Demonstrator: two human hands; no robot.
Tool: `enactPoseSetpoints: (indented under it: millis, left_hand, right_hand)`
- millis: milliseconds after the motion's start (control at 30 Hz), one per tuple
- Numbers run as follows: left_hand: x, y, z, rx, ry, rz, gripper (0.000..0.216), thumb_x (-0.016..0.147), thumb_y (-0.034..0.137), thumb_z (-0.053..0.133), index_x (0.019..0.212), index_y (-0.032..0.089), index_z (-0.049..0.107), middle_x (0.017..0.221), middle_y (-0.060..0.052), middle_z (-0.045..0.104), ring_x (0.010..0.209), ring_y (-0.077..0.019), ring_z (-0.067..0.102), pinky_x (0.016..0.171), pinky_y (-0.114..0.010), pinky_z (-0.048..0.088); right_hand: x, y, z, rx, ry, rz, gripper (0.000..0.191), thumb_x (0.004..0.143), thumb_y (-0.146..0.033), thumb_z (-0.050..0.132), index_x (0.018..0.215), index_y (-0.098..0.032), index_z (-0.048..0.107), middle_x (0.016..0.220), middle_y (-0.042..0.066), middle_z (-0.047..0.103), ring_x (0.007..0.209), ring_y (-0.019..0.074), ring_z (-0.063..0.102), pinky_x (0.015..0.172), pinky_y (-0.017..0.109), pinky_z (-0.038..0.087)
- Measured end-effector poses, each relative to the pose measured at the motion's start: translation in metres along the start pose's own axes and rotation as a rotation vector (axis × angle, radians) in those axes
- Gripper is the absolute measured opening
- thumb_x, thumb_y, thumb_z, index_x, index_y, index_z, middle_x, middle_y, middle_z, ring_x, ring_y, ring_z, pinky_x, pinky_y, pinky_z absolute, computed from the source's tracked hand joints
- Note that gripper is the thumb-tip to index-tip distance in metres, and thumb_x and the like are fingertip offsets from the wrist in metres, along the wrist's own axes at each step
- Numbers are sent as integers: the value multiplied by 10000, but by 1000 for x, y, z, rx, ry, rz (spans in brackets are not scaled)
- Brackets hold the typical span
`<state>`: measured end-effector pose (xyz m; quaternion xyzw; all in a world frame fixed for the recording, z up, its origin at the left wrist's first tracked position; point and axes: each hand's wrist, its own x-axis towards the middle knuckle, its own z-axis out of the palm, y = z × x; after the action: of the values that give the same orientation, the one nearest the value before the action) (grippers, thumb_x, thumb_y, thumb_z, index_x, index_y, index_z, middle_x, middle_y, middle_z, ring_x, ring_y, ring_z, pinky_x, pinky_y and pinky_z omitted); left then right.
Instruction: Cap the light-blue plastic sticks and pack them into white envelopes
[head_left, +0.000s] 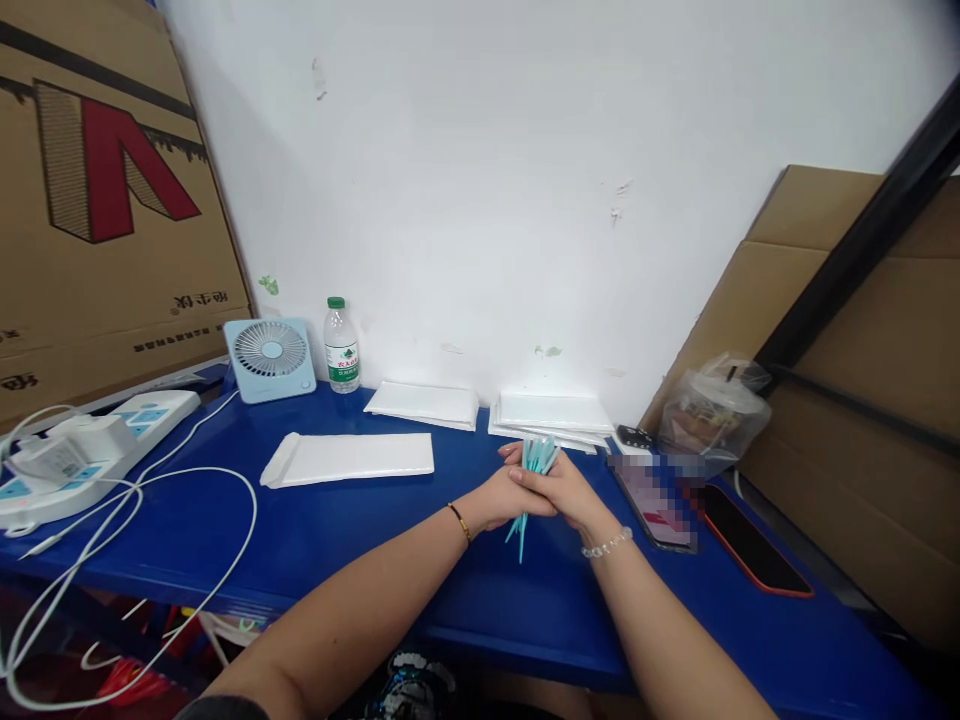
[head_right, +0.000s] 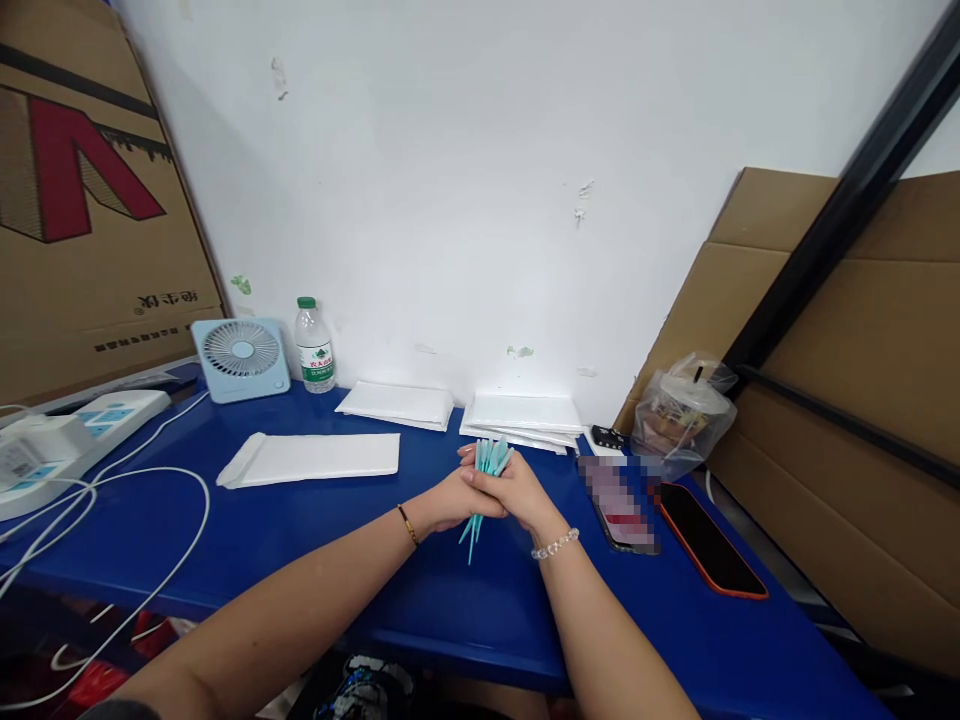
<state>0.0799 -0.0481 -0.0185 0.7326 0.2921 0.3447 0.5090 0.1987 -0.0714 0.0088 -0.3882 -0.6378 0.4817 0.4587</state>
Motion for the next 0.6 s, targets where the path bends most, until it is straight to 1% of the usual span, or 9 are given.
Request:
enactPoseSetpoints:
  millis: [100, 167, 200, 267, 333, 400, 467, 533, 600]
  left_hand:
    - [0, -3, 4, -66, -4, -8, 467, 613, 176, 700, 1050, 145, 539, 816, -13, 579, 752, -163, 578, 691, -297, 479]
    - [0, -3, -5, -30, -5, 49, 598, 605, 271, 749, 1144, 154, 515, 960, -59, 596, 883, -203, 589, 785, -335, 476]
    - [0, -2, -16, 33, 16, 79, 701, 575, 324, 780, 1194, 161, 495, 1058, -87, 584, 969, -228, 575, 847, -356, 459]
    - [-5, 3, -49, 239, 66, 77, 882, 532, 430, 800, 1290, 171, 432, 1226, -139, 526, 1126, -278, 508, 951, -400, 399]
    - [-14, 8, -95, 564, 53, -2, 1025, 448, 496, 815, 1333, 170, 414, 1354, -180, 442, 1253, -343, 392, 1041, -457, 292]
    - [-26, 10, -140, 855, 23, -216, 1184, 297, 506, 841, 1352, 193, 405, 1419, -205, 367, 1332, -405, 248, 1071, -539, 174]
    - [-39, 7, -176, 1006, -17, -456, 1281, 215, 483, 845, 1374, 209, 374, 1426, -224, 351, 1341, -447, 198, 1034, -620, 145]
    - [-50, 1, -195, 1020, -28, -529, 1239, 252, 482, 834, 1371, 194, 386, 1382, -235, 412, 1311, -444, 279, 1028, -603, 183]
    - [-57, -2, -198, 936, -5, -466, 1106, 330, 448, 821, 1336, 187, 443, 1312, -212, 495, 1243, -412, 404, 1025, -522, 271]
  right_hand:
    - [0, -2, 4, 3, 96, -108, 260, 738, -388, 692, 901, -189, 651, 1038, 77, 654, 1027, 245, 585, 951, 402, 427]
    - [0, -3, 2, 43, 180, -182, 207, 784, -391, 643, 821, -187, 626, 902, 59, 670, 943, 223, 612, 903, 382, 452]
    - [1, -3, -1, 74, 225, -209, 201, 803, -391, 622, 796, -191, 600, 814, 41, 665, 850, 203, 627, 841, 364, 478]
    - [2, -2, -6, 118, 304, -233, 192, 818, -388, 606, 815, -206, 545, 669, -6, 625, 618, 153, 599, 658, 311, 494]
    - [4, 3, -11, 103, 366, -231, 205, 811, -387, 618, 844, -215, 512, 614, -33, 592, 481, 116, 520, 521, 261, 440]
    - [8, 11, -13, 35, 413, -199, 228, 789, -393, 643, 814, -206, 514, 585, -37, 567, 453, 100, 476, 476, 238, 395]
    - [12, 20, -12, -43, 446, -143, 255, 757, -405, 672, 749, -195, 527, 531, -42, 522, 448, 97, 448, 461, 233, 372]
    - [14, 26, -9, -67, 454, -99, 268, 740, -418, 683, 722, -194, 538, 478, -54, 469, 422, 96, 418, 441, 238, 354]
    - [14, 26, -7, -5, 444, -86, 263, 743, -427, 678, 757, -199, 547, 456, -66, 436, 395, 96, 398, 422, 242, 343]
